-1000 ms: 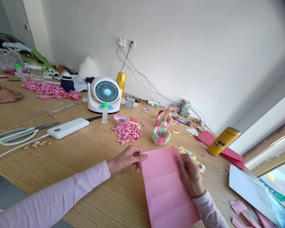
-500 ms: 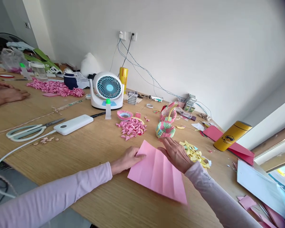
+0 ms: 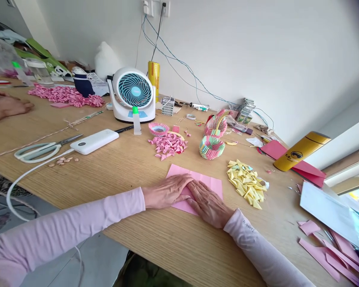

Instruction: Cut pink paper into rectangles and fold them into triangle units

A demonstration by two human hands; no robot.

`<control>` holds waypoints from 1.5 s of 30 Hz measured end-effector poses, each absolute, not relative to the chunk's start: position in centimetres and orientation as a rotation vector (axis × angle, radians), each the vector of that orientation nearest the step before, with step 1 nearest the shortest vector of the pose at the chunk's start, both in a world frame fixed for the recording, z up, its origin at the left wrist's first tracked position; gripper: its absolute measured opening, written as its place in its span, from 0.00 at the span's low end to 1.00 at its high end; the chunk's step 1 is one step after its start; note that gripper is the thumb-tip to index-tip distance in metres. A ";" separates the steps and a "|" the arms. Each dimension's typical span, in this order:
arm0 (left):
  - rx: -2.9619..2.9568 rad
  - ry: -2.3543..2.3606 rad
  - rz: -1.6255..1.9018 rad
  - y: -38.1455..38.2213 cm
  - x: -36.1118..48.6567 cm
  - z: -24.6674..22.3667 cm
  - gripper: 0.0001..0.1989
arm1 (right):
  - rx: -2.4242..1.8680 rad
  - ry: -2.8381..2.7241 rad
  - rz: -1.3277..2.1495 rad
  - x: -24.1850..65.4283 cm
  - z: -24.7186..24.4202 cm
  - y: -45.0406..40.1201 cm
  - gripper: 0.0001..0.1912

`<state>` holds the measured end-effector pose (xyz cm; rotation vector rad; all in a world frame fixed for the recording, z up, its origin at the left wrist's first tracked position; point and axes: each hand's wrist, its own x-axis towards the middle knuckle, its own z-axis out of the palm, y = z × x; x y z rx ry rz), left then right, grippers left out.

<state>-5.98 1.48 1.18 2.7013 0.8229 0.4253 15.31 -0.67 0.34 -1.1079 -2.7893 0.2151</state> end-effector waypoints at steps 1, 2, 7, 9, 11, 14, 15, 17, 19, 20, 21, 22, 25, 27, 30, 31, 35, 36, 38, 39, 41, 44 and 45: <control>2.700 0.843 0.352 1.6 -6.1 1.1 0.28 | -1.106 -2.791 0.213 15.3 0.4 -0.7 0.30; 2.702 0.857 0.289 1.8 -6.2 1.1 0.31 | -1.101 -2.791 0.210 15.2 0.5 -0.8 0.31; 2.760 0.917 0.149 1.6 -6.6 1.4 0.39 | -1.127 -2.783 0.202 16.1 0.6 -1.5 0.35; 2.772 0.965 0.115 1.4 -6.8 1.4 0.41 | -1.169 -2.783 0.229 17.0 0.5 -2.1 0.35; 2.774 1.004 0.092 1.1 -7.2 1.3 0.42 | -1.222 -2.764 0.267 18.2 0.4 -2.9 0.34; 2.791 1.037 0.107 1.2 -7.9 1.5 0.37 | -1.292 -2.727 0.316 19.7 0.5 -4.2 0.33; 2.802 1.044 0.125 1.4 -7.9 1.6 0.34 | -1.300 -2.726 0.336 20.1 0.7 -4.4 0.32; 2.823 1.072 0.178 2.3 -7.8 2.1 0.25 | -1.301 -2.716 0.364 20.5 1.2 -4.3 0.30; 2.848 1.120 0.252 3.6 -7.1 2.6 0.23 | -1.320 -2.664 0.322 20.5 2.0 -3.3 0.27; 2.858 1.150 0.291 4.4 -6.6 2.8 0.23 | -1.345 -2.619 0.268 20.5 2.3 -2.6 0.26; 2.865 1.156 0.303 5.2 -6.2 3.1 0.26 | -1.377 -2.570 0.203 20.4 2.6 -1.8 0.26; 2.854 1.165 0.286 5.9 -5.7 3.4 0.30 | -1.413 -2.524 0.141 20.3 2.9 -0.9 0.26; 2.776 1.145 0.129 7.9 -4.9 4.1 0.38 | -1.498 -2.472 0.056 19.9 3.2 1.7 0.32; 2.704 1.109 0.050 8.7 -4.7 4.5 0.39 | -1.539 -2.500 0.067 19.6 3.3 2.9 0.36; 2.591 1.074 -0.025 9.4 -4.8 4.8 0.38 | -1.576 -2.516 0.185 19.2 3.5 3.9 0.38; 2.568 1.076 -0.041 9.4 -4.8 4.9 0.37 | -1.567 -2.495 0.268 19.1 3.6 4.1 0.37; 2.571 1.055 0.069 9.1 -5.0 5.7 0.25 | -1.488 -2.375 0.579 19.7 4.2 4.0 0.26; 2.572 1.028 0.124 8.9 -5.1 5.9 0.20 | -1.472 -2.299 0.647 20.0 4.4 3.7 0.25; 2.541 0.961 0.228 8.5 -5.2 6.6 0.14 | -1.398 -2.026 0.857 20.4 4.6 2.5 0.26; 2.507 0.928 0.274 8.4 -5.2 7.0 0.13 | -1.330 -1.852 0.999 20.6 4.7 1.8 0.27; 2.427 0.875 0.358 8.1 -5.3 7.7 0.13 | -1.205 -1.617 1.260 20.7 4.7 0.2 0.24; 2.303 0.886 0.574 7.6 -5.4 8.0 0.14 | -1.214 -1.529 1.327 20.8 4.2 -1.6 0.18; 2.243 0.929 0.692 7.4 -5.5 7.8 0.16 | -1.245 -1.488 1.293 20.9 3.9 -1.9 0.17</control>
